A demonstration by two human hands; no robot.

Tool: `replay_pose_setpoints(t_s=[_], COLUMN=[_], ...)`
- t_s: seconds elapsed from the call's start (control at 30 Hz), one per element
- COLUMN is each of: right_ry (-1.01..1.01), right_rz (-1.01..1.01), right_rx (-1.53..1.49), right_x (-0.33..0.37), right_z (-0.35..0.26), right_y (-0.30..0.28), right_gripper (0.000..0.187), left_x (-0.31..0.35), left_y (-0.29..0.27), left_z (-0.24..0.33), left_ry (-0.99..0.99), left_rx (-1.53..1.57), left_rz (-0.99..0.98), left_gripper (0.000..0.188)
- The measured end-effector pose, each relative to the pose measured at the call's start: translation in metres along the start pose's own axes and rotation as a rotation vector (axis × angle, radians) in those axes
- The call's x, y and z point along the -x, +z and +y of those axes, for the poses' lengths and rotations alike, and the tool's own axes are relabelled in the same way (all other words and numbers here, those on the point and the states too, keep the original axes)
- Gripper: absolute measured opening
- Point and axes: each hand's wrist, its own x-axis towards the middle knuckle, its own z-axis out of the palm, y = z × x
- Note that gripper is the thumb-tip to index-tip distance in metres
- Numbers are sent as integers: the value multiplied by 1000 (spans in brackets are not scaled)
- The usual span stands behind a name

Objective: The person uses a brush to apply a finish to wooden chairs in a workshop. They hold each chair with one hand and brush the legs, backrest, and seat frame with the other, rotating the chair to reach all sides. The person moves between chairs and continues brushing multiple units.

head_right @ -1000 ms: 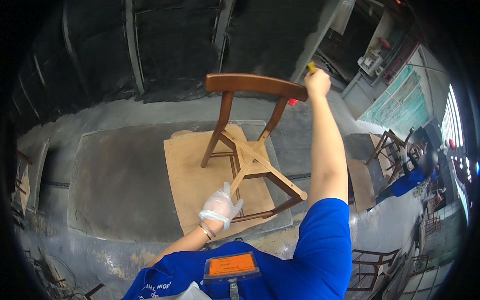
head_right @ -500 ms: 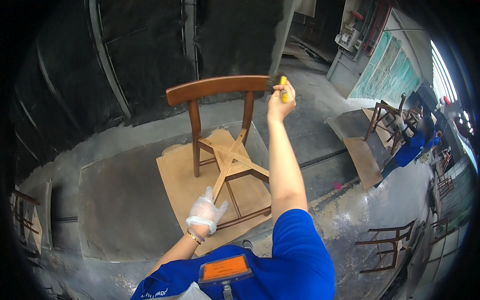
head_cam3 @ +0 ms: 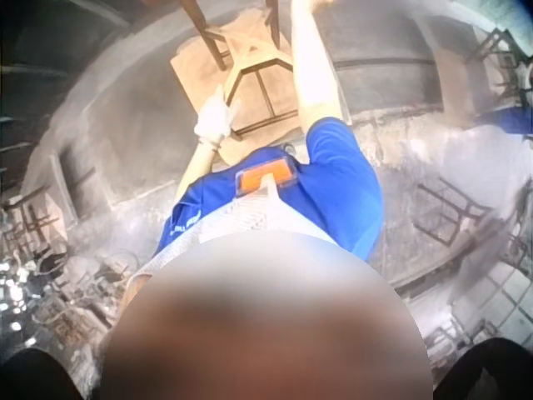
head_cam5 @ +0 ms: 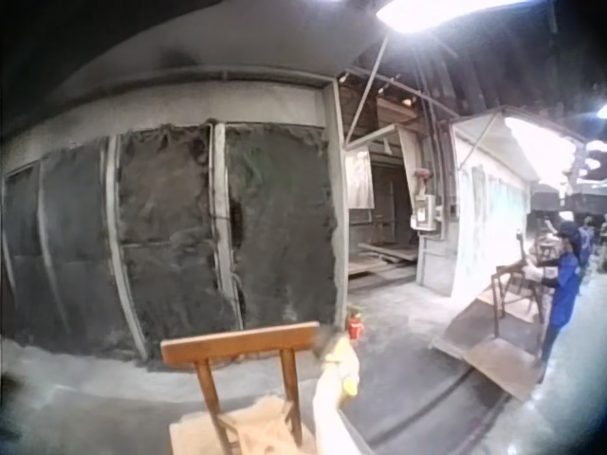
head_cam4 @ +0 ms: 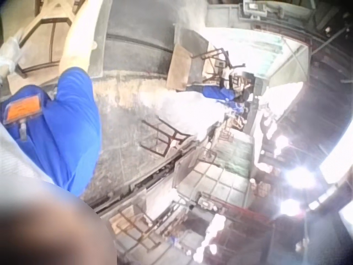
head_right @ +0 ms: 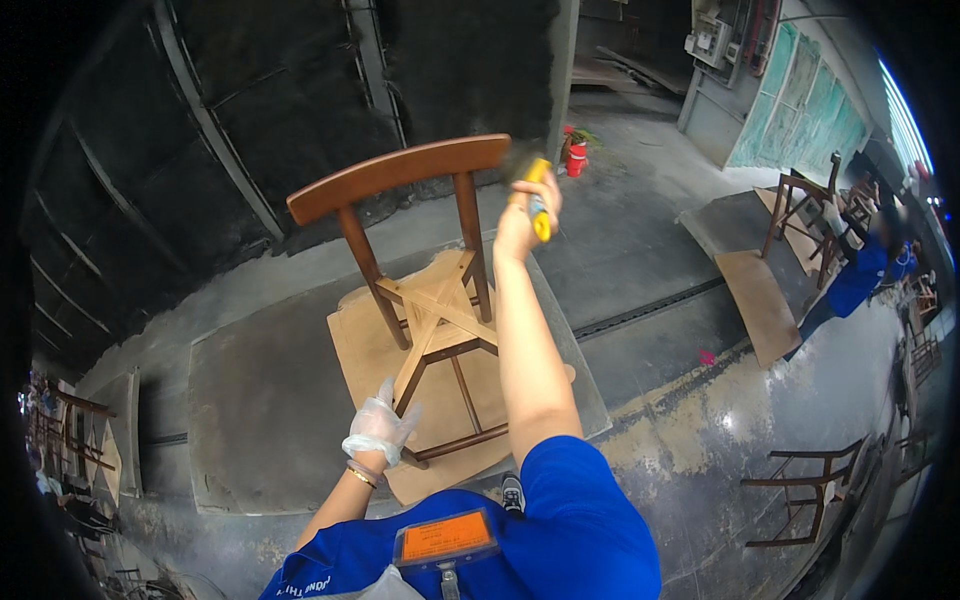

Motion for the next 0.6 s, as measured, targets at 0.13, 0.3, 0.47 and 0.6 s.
replay_pose_setpoints(t_s=[0.13, 0.3, 0.47, 0.6], right_ry=[791, 1076, 1084, 941], right_rz=[111, 157, 76, -176], right_rx=[-954, -487, -444, -1205], right_x=[11, 65, 64, 48], right_z=[33, 78, 89, 86], right_y=[-5, -16, -22, -26], right_gripper=[18, 21, 22, 22], left_x=[-1, -1, -3, -4], left_y=[2, 0, -1, -1], left_z=[5, 10, 17, 18], left_ry=[-28, -34, -52, -93], left_rx=[-21, -25, 1, 7], left_rz=[26, -1, -12, -23], left_gripper=[69, 67, 66, 64])
